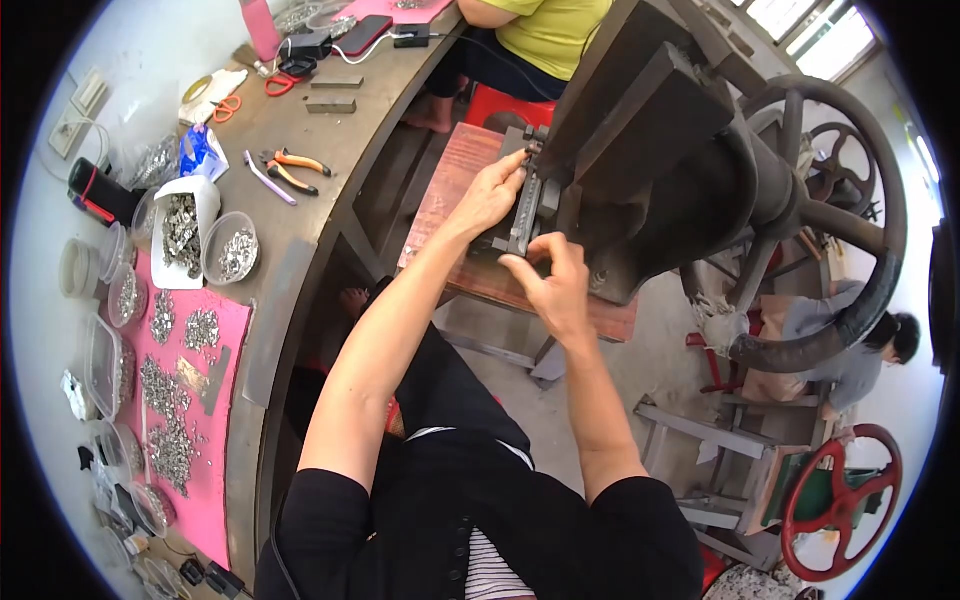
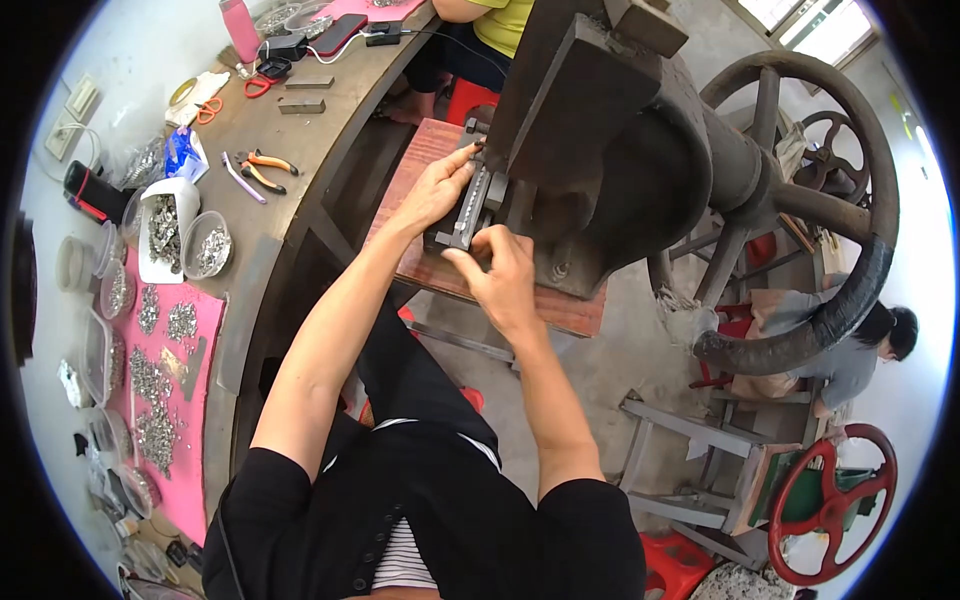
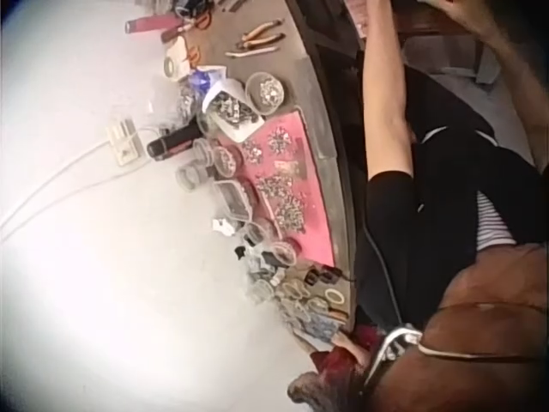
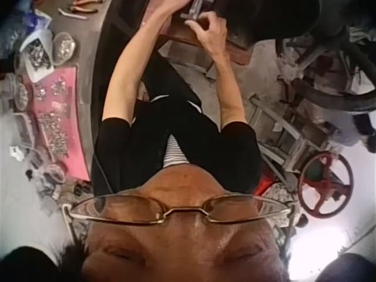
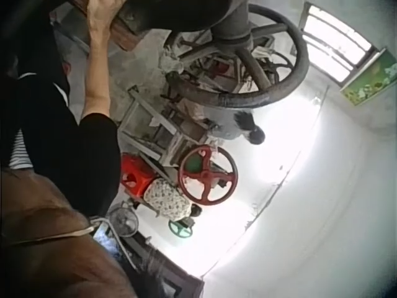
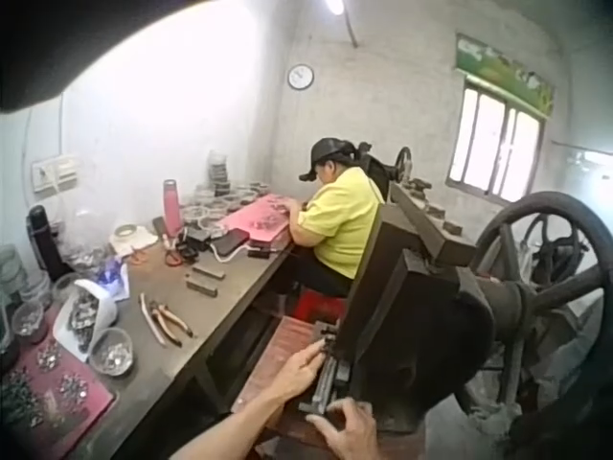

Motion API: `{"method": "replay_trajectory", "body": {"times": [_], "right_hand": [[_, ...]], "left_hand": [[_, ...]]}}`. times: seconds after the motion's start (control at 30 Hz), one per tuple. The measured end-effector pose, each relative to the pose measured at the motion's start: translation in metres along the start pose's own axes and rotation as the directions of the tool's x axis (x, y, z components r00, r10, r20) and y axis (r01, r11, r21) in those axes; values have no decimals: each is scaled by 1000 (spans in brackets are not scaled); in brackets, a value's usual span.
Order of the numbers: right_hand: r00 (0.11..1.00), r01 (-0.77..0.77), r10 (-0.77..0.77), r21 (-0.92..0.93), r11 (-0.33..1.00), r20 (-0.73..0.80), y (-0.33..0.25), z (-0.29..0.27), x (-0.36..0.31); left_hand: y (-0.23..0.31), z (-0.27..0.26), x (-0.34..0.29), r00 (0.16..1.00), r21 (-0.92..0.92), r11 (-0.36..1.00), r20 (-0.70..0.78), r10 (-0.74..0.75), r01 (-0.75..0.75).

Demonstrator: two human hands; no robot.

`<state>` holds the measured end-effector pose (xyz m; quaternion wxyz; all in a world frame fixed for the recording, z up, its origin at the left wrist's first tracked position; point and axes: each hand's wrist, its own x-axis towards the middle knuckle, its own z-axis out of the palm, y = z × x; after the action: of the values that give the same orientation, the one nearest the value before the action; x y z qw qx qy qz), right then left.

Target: The recorder is picking up small metal components from containers and placing them into a jig, then using a manual press machine to secure them.

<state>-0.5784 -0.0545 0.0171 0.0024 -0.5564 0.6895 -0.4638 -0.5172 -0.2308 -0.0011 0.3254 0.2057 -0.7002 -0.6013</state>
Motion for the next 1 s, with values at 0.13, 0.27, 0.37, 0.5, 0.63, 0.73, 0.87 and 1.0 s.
{"method": "replay_trajectory", "body": {"times": [0.13,0.27,0.37,0.5,0.63,0.73,0.87,1.0], "right_hand": [[925,161,-233,-244,956,-300,-41,-106,-19],[246,142,-429,-405,903,-869,-38,-211,-37],[557,124,68,163,979,-828,5,-212,-54],[633,-122,65,-17,992,-771,29,-226,-40],[741,-237,74,-157,959,-667,-26,-284,-12],[840,-291,142,-214,933,-525,-56,-324,34],[910,-324,288,-79,943,-299,-60,-379,91],[921,-346,332,-36,938,-201,-66,-397,124]], "left_hand": [[10,-14,-23,999,-59,997,13,-43,43],[10,-30,-59,994,106,992,94,53,-63],[20,-15,-76,974,335,928,204,97,-162],[14,-9,-81,979,407,892,137,153,-196],[8,-3,-75,974,421,879,141,178,-222],[9,-8,-67,972,489,842,158,172,-228],[11,1,-50,960,531,803,215,179,-269],[12,3,-40,962,536,806,225,152,-253]]}}
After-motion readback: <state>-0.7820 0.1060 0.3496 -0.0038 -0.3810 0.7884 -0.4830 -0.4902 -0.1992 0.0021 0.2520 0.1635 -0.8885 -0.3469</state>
